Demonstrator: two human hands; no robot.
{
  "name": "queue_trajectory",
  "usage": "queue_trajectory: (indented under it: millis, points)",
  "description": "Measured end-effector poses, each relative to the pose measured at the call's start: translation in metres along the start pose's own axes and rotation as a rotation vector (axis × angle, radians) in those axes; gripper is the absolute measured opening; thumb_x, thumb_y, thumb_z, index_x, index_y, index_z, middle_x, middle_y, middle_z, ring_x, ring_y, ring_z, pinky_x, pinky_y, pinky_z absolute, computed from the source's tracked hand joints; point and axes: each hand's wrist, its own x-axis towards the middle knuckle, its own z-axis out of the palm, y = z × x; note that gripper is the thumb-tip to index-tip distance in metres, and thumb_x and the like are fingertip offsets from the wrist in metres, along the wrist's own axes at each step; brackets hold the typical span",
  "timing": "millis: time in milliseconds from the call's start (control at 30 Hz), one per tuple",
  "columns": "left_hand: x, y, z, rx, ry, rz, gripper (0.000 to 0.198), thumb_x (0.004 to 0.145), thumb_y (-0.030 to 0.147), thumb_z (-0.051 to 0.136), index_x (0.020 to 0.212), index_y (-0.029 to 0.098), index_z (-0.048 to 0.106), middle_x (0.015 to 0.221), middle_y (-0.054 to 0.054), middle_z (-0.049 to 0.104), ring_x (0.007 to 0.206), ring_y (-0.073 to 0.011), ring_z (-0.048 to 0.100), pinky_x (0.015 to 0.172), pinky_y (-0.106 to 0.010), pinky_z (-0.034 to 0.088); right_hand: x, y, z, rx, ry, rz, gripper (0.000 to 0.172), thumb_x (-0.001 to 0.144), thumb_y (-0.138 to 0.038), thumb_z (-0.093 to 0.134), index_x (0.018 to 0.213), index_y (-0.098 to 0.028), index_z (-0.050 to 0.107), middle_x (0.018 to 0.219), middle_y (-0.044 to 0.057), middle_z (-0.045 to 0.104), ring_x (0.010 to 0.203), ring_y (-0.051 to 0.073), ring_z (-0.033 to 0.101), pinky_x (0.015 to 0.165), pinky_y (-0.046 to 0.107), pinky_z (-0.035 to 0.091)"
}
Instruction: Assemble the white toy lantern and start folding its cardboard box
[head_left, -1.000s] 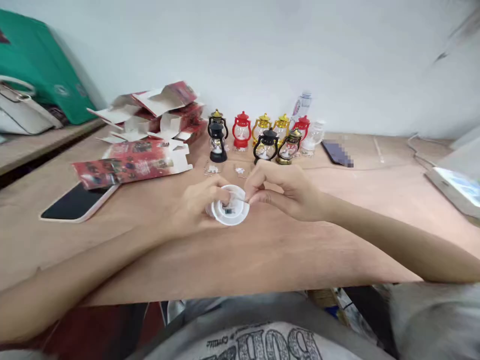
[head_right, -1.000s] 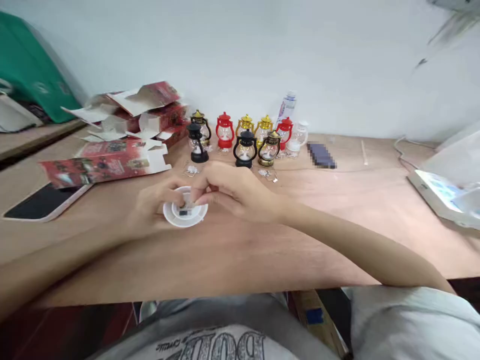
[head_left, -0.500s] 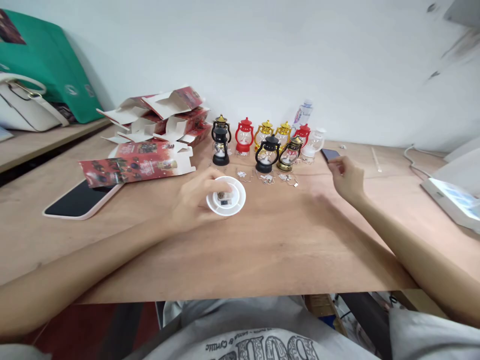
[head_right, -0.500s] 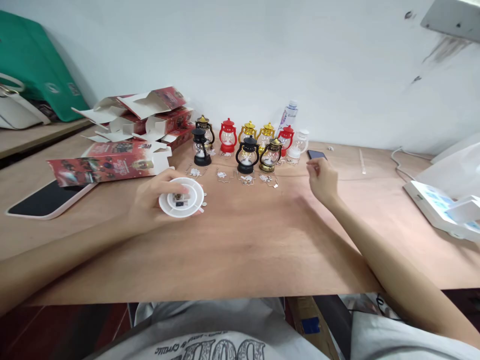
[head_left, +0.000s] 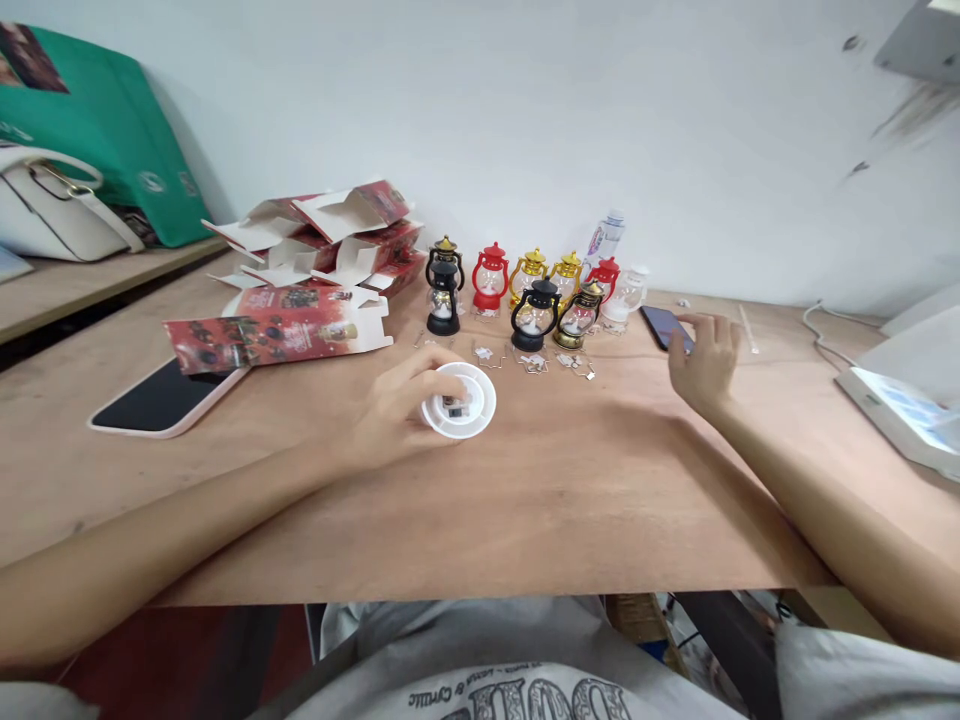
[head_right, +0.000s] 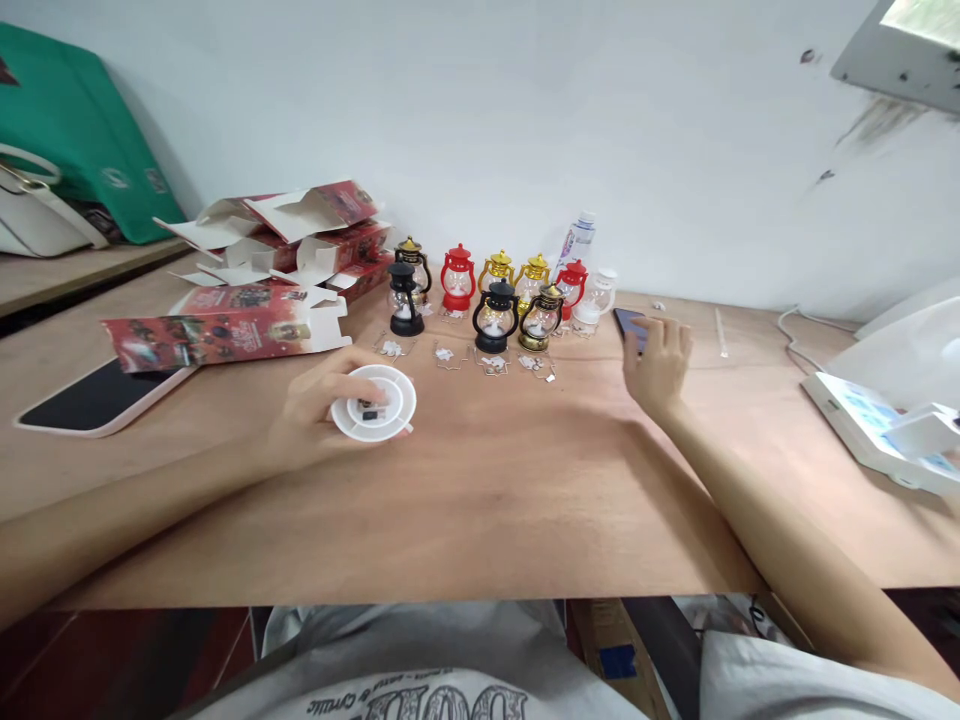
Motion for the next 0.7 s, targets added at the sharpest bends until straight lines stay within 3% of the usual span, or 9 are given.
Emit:
queue_trajectory:
  millis: [67,133,267,367,467,533,600,700]
  points:
    - [-0.001,0.000,0.000,0.001,0.002,0.017,0.032,0.080,0.021,0.082,0.103,0.023,0.059,0.102,-0.007,0.069,0.087,-0.0193,0.069,0.066,-0.028,0.056,-0.003,-0.043,-0.009,0.206,0.177,-0.236,0.021,0.092,-0.028,0.049,0.104,-0.015,0.061,0.098,0.016,0.068,0.095,0.029,0.061,0.087,0.048,0.050]
    - [-0.002,0.000,0.000,-0.007,0.004,0.023,0.034,0.080,0.020,0.082,0.104,0.023,0.057,0.104,-0.008,0.069,0.087,-0.0196,0.070,0.067,-0.029,0.057,-0.008,-0.093,-0.027,0.399,0.272,-0.458,0.018,0.093,-0.021,0.055,0.110,-0.019,0.059,0.099,0.012,0.069,0.093,0.025,0.063,0.084,0.043,0.051]
    - [-0.002,-0.001,0.000,-0.013,0.007,0.037,0.037,0.080,0.020,0.083,0.104,0.021,0.055,0.106,-0.010,0.069,0.092,-0.0211,0.071,0.071,-0.030,0.059,-0.018,-0.176,-0.073,0.679,0.184,-0.714,0.026,0.090,-0.011,0.058,0.114,-0.022,0.057,0.100,0.008,0.068,0.091,0.021,0.064,0.080,0.037,0.051]
    - [-0.002,0.000,-0.001,-0.032,0.010,0.036,0.038,0.080,0.019,0.083,0.104,0.022,0.054,0.108,-0.010,0.068,0.095,-0.0218,0.071,0.074,-0.031,0.060,-0.019,-0.204,-0.089,0.817,0.188,-0.761,0.025,0.092,-0.011,0.055,0.113,-0.023,0.057,0.102,0.006,0.068,0.089,0.019,0.063,0.077,0.035,0.051]
    - [-0.003,0.002,-0.004,-0.082,0.025,0.014,0.039,0.080,0.017,0.082,0.106,0.025,0.055,0.113,-0.008,0.067,0.096,-0.0217,0.072,0.075,-0.033,0.060,-0.016,-0.209,-0.081,0.903,0.149,-0.685,0.020,0.094,-0.012,0.052,0.109,-0.023,0.059,0.100,0.006,0.067,0.092,0.020,0.064,0.081,0.037,0.051]
    - [-0.003,0.004,-0.005,-0.120,0.043,-0.016,0.041,0.078,0.016,0.083,0.107,0.028,0.056,0.116,-0.007,0.066,0.098,-0.0218,0.072,0.076,-0.033,0.059,-0.012,-0.207,-0.065,0.921,0.012,-0.545,0.015,0.096,-0.016,0.050,0.104,-0.023,0.061,0.097,0.006,0.068,0.094,0.021,0.064,0.083,0.038,0.051]
    - [-0.002,0.006,-0.006,-0.140,0.091,-0.063,0.040,0.076,0.020,0.086,0.104,0.030,0.058,0.118,-0.006,0.066,0.102,-0.0228,0.071,0.077,-0.034,0.058,-0.010,-0.205,-0.045,0.932,-0.233,-0.378,0.013,0.095,-0.018,0.051,0.099,-0.022,0.064,0.095,0.006,0.069,0.091,0.020,0.064,0.083,0.037,0.050]
    - [0.002,0.004,-0.008,-0.099,0.217,-0.138,0.036,0.075,0.033,0.088,0.096,0.029,0.059,0.118,-0.005,0.065,0.106,-0.0250,0.070,0.080,-0.039,0.057,-0.008,-0.209,-0.018,0.928,-0.658,-0.284,0.013,0.091,-0.016,0.059,0.099,-0.020,0.069,0.102,0.007,0.073,0.092,0.020,0.065,0.084,0.035,0.050]
